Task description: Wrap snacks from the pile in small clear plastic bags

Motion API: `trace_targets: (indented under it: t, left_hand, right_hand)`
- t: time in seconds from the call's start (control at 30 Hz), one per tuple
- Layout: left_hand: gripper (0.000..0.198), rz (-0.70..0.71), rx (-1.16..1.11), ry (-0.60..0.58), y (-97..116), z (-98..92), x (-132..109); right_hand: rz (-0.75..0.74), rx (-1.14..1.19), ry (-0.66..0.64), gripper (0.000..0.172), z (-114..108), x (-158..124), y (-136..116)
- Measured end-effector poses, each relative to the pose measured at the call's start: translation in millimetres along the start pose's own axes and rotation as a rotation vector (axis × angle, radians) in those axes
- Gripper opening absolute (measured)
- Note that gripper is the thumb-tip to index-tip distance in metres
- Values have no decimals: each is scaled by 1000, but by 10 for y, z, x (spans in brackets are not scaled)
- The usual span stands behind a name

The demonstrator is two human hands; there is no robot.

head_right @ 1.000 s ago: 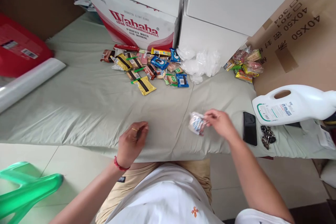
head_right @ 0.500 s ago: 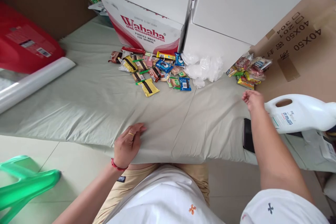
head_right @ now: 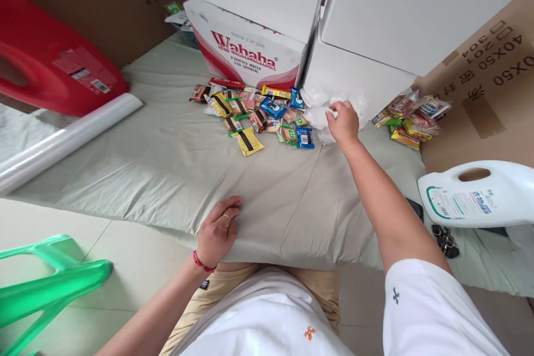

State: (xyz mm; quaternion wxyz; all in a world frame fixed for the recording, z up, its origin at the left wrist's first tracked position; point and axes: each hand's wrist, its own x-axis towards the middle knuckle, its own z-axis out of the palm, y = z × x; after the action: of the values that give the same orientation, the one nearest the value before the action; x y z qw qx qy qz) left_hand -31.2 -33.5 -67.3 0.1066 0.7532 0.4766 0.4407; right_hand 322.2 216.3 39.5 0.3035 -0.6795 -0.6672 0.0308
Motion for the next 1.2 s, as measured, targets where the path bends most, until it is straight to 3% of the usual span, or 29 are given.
trace_targets:
  t: [0.07, 0.17, 0.23, 0.3, 0.37, 0.43, 0.5, 0.57, 0.63, 0.73, 0.8, 0.9, 1.0, 1.07, 1.2]
  left_hand:
    - [28, 3, -6, 6, 9, 8, 1]
    - [28, 0, -36, 12, 11, 4, -10]
    - [28, -36, -85, 23, 18, -13, -19]
    - [26, -131, -168, 29, 49, -42, -9]
    - [23, -278, -293, 7, 118, -72, 40]
    - [19, -475, -493, -61, 220, -87, 135]
    - [21, -691, -775, -156, 335, -69, 261]
    - [36, -861, -1057, -247, 436, -16, 381]
    - [46, -931, -1236, -309, 505, 58, 458]
    - [43, -962, -1227, -263, 546, 158, 465]
    - [42, -989, -1136, -194, 554, 193, 428]
    - [46, -1023, -1042, -169, 575, 193, 377]
    - [48, -1013, -1028, -187, 610, 151, 358]
    - [49, -1006, -1093, -204, 622, 116, 351]
    - [48, -1009, -1126, -249, 602, 67, 326]
  right_hand:
    - [34, 21, 22, 24, 151, 280, -161]
    - [160, 129, 37, 14, 251, 534, -266]
    - [191, 318, 132, 21, 218, 537, -301]
    - [173, 532, 245, 24, 136, 358, -362]
    - [176, 667, 273, 23, 48, -23, -479]
    - [232, 782, 191, 28, -11, -574, -658]
    - [466, 1184, -94, 33, -21, -1205, -876]
    - [673, 1422, -296, 36, 24, -1798, -1086]
    - [820, 1529, -387, 39, 109, -2257, -1236]
    - [886, 1481, -396, 42, 209, -2634, -1297]
    - [769, 1291, -311, 37, 193, -2717, -1247]
    - [325, 886, -205, 28, 72, -2712, -1138]
    - [-78, 613, -307, 26, 1, -2668, -1079]
    - [-161, 558, -343, 21, 29, -2662, -1074]
    - [-137, 605, -323, 18, 146, -2732, -1096]
